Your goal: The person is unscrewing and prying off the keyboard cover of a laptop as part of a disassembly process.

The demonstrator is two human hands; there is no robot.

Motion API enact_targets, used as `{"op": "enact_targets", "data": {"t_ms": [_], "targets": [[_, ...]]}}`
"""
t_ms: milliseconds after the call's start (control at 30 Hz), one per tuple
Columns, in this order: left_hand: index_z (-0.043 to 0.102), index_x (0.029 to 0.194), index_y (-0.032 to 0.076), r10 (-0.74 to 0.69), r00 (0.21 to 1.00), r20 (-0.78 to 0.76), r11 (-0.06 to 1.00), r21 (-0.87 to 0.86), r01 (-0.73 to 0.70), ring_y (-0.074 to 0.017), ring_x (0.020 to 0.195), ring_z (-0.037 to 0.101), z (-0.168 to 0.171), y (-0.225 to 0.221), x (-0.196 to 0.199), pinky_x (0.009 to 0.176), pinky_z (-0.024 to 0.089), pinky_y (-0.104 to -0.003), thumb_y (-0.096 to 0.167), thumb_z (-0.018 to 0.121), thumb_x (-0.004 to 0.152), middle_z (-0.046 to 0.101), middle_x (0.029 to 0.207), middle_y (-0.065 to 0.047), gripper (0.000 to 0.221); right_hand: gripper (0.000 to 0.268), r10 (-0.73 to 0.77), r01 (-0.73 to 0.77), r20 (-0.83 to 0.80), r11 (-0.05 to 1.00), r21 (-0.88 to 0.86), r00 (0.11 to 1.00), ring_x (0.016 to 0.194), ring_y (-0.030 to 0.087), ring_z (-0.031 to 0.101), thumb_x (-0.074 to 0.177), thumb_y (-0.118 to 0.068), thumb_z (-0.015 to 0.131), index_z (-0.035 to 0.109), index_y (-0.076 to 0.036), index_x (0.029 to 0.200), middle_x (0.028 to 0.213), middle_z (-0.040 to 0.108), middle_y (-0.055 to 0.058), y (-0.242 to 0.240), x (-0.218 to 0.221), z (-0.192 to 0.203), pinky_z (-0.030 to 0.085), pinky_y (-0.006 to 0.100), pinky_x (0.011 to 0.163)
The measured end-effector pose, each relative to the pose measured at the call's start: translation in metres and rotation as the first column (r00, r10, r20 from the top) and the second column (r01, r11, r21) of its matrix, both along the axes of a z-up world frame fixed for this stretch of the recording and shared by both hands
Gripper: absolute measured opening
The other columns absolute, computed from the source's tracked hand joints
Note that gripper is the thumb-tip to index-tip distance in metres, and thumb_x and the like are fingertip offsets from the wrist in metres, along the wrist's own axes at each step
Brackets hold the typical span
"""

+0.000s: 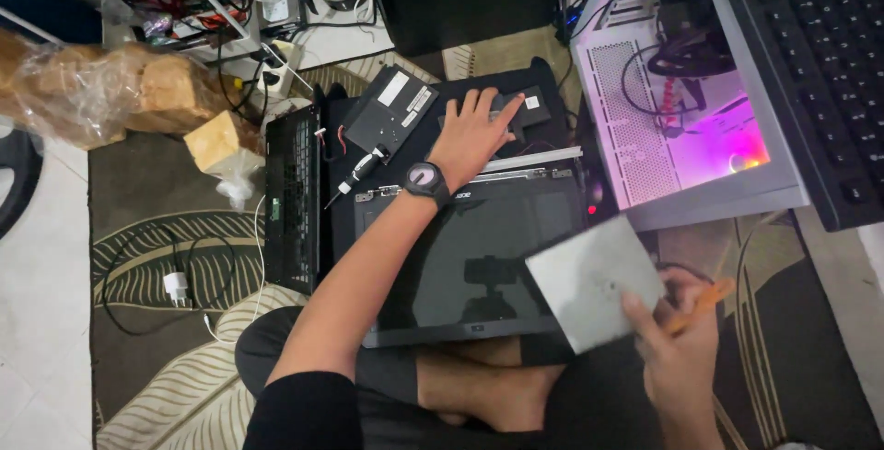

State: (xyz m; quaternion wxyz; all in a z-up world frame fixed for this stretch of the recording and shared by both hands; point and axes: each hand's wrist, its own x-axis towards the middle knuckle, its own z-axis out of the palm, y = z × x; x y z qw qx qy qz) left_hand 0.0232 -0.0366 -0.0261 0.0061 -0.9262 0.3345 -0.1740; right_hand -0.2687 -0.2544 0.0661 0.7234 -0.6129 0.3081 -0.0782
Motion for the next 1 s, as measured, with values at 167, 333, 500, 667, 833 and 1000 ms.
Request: {"op": "enact_targets", "data": {"t_ms": [167, 333, 500, 667, 833, 1000], "targets": [[0.024, 0.161, 0.023, 0.004, 0.944, -0.331, 0.994, -0.101, -0.040, -0.0486, 0.141, 0.029, 0.029, 0.000, -0.011, 0.108, 0.026, -0.070, 0.028, 0.062, 0.098, 0.032, 0.156, -0.027, 0.074, 0.040, 0.016, -0.020, 0.139, 0.999, 0.027, 0.990, 0.100, 0.015, 0.063, 0.088, 0.004, 0.068, 0.037, -0.017, 0.103, 0.117, 0.054, 0.004, -0.006, -0.027, -0.026, 0.054, 0.025, 0.085], [0.012, 0.167, 0.022, -0.083, 0.903, -0.422, 0.958, -0.284, -0.044, -0.0535, 0.157, -0.003, 0.066, 0.011, -0.064, 0.125, 0.005, -0.069, 0.014, 0.071, 0.088, 0.000, 0.172, -0.025, 0.099, 0.046, 0.078, -0.093, 0.161, 0.992, 0.089, 0.984, 0.108, 0.019, 0.060, 0.087, 0.009, 0.063, 0.029, -0.021, 0.094, 0.129, 0.054, 0.006, 0.000, -0.023, -0.031, 0.052, 0.030, 0.087], [0.044, 0.152, 0.011, -0.615, 0.294, -0.731, 0.566, -0.670, -0.481, -0.0166, 0.106, 0.069, 0.121, 0.039, -0.169, 0.081, 0.059, -0.029, 0.051, 0.036, 0.102, 0.066, 0.130, -0.009, 0.064, 0.046, 0.238, -0.234, 0.235, 0.971, -0.043, 0.942, 0.127, 0.027, 0.059, 0.086, 0.008, 0.066, 0.028, -0.019, 0.092, 0.122, 0.053, 0.011, 0.013, -0.008, -0.026, 0.053, 0.038, 0.099], [0.060, 0.133, 0.010, -0.672, 0.136, -0.728, 0.418, -0.525, -0.742, -0.0069, 0.085, 0.059, 0.098, 0.066, -0.235, 0.066, 0.054, -0.024, 0.033, 0.062, 0.100, 0.065, 0.107, 0.000, 0.040, 0.037, 0.441, -0.406, 0.116, 0.882, -0.241, 0.890, 0.114, 0.021, 0.066, 0.089, -0.009, 0.070, 0.034, -0.015, 0.094, 0.122, 0.060, 0.009, 0.046, 0.020, -0.024, 0.053, 0.033, 0.094], [0.056, 0.148, 0.006, -0.608, 0.383, -0.696, 0.008, -0.488, -0.873, -0.0243, 0.102, 0.068, 0.054, 0.100, -0.247, 0.072, 0.066, -0.045, 0.012, 0.074, 0.094, 0.073, 0.118, -0.021, 0.057, 0.048, 0.444, -0.500, -0.243, 0.672, -0.547, 0.863, 0.076, 0.049, 0.069, 0.112, -0.033, 0.040, 0.047, 0.010, 0.132, 0.093, 0.062, 0.040, 0.060, 0.066, -0.014, 0.055, 0.060, 0.070], [0.066, 0.130, 0.003, -0.395, 0.516, -0.760, 0.088, -0.590, -0.802, -0.0243, 0.114, 0.070, 0.056, 0.117, -0.238, 0.087, 0.060, -0.046, 0.019, 0.085, 0.088, 0.076, 0.118, -0.017, 0.049, 0.027, 0.608, -0.465, -0.322, 0.088, -0.881, 0.726, 0.086, 0.032, 0.074, 0.110, -0.035, 0.053, 0.064, -0.011, 0.115, 0.087, 0.071, 0.007, 0.076, 0.114, -0.029, 0.057, 0.035, 0.067]]}}
